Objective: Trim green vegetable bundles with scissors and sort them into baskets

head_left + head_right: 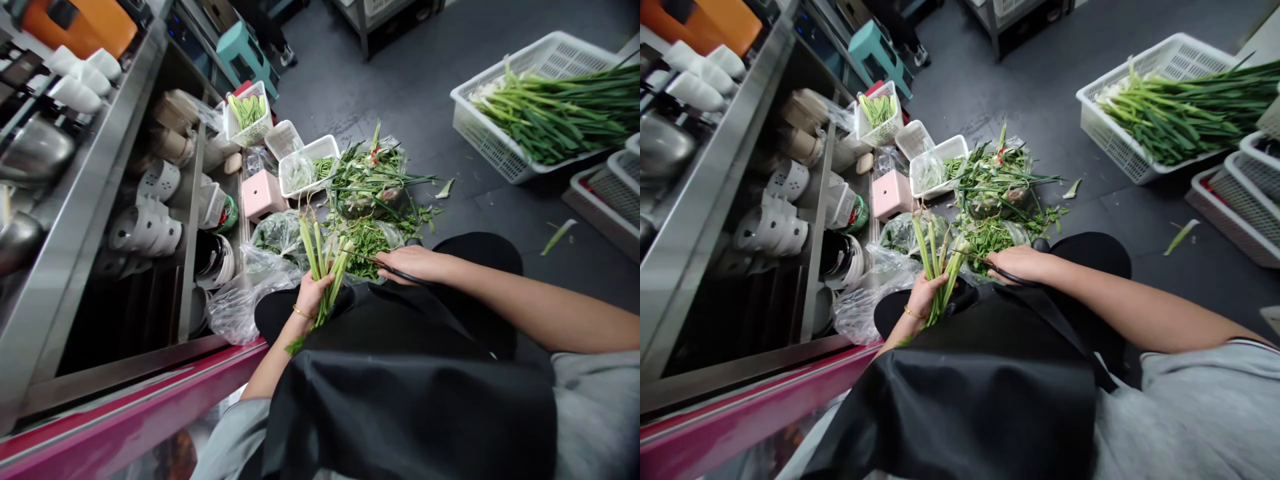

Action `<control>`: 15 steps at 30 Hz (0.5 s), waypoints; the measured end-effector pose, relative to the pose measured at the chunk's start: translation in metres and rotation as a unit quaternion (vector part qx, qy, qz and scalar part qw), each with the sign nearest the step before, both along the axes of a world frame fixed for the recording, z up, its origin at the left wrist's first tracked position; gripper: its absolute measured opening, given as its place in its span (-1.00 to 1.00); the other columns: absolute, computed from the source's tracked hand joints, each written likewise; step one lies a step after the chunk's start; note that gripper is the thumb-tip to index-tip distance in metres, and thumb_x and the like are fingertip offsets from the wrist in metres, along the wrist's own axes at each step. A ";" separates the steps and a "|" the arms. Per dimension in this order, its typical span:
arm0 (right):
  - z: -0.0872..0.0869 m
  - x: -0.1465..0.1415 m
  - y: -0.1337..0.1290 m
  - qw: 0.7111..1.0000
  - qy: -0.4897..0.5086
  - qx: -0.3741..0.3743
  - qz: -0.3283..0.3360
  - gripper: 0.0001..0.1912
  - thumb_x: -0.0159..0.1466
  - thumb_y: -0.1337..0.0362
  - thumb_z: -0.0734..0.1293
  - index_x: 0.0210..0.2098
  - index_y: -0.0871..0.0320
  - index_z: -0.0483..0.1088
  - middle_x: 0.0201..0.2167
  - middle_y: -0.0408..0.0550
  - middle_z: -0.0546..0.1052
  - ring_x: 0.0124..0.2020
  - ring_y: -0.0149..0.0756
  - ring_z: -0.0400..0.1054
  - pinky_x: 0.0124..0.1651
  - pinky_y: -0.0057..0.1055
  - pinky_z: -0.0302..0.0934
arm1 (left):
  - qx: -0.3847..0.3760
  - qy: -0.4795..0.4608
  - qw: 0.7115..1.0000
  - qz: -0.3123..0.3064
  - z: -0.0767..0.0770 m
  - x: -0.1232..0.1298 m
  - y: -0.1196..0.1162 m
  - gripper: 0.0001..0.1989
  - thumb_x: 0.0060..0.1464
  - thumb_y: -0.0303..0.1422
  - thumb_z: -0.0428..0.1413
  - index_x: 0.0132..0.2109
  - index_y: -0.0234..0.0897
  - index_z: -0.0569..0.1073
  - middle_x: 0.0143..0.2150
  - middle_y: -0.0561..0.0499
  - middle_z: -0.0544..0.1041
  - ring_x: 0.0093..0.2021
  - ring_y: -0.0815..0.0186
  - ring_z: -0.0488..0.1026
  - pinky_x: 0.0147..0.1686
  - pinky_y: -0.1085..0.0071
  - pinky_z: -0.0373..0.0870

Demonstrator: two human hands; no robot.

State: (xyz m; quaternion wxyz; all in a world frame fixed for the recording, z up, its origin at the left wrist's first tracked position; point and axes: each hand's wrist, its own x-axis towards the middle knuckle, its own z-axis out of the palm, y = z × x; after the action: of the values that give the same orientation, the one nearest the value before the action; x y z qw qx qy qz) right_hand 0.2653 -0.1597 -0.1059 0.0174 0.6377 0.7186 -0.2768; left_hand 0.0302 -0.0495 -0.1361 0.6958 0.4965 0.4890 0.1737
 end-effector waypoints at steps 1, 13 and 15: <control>0.002 -0.001 0.001 1.000 -0.015 -0.006 0.003 -0.66 0.37 0.11 0.08 -0.09 0.21 0.30 -0.28 0.14 0.53 -0.31 -0.16 0.45 -0.38 -0.38 0.10 | 0.003 -0.007 1.000 0.009 -0.003 -0.001 -0.001 -0.42 -0.29 -0.26 0.37 -0.08 -0.38 0.43 -0.40 -0.04 0.54 -0.48 0.23 0.51 -0.49 0.38 0.41; 0.014 -0.018 0.006 0.995 -0.080 -0.053 -0.012 -0.67 0.36 0.31 0.05 -0.02 0.30 0.31 -0.28 0.25 0.54 -0.24 -0.01 0.47 -0.30 -0.25 0.23 | 0.004 0.012 1.000 0.019 -0.012 0.000 -0.005 -0.54 -0.24 -0.27 0.31 -0.23 -0.30 0.28 -0.42 0.04 0.47 -0.44 0.20 0.54 -0.56 0.43 0.42; 0.004 -0.022 0.009 0.994 -0.100 -0.039 0.006 -0.64 0.35 0.38 0.02 -0.01 0.36 0.32 -0.29 0.29 0.54 -0.22 0.01 0.48 -0.27 -0.21 0.25 | 0.024 0.019 0.999 0.018 -0.018 -0.003 -0.009 -0.56 -0.23 -0.27 0.30 -0.24 -0.30 0.29 -0.44 0.06 0.46 -0.45 0.22 0.53 -0.57 0.44 0.40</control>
State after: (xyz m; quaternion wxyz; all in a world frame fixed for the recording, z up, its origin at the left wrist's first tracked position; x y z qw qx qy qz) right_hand 0.2434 -0.1504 -0.1023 0.1156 0.6571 0.7056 -0.2387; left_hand 0.0272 -0.0585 -0.1541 0.6710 0.5074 0.5067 0.1886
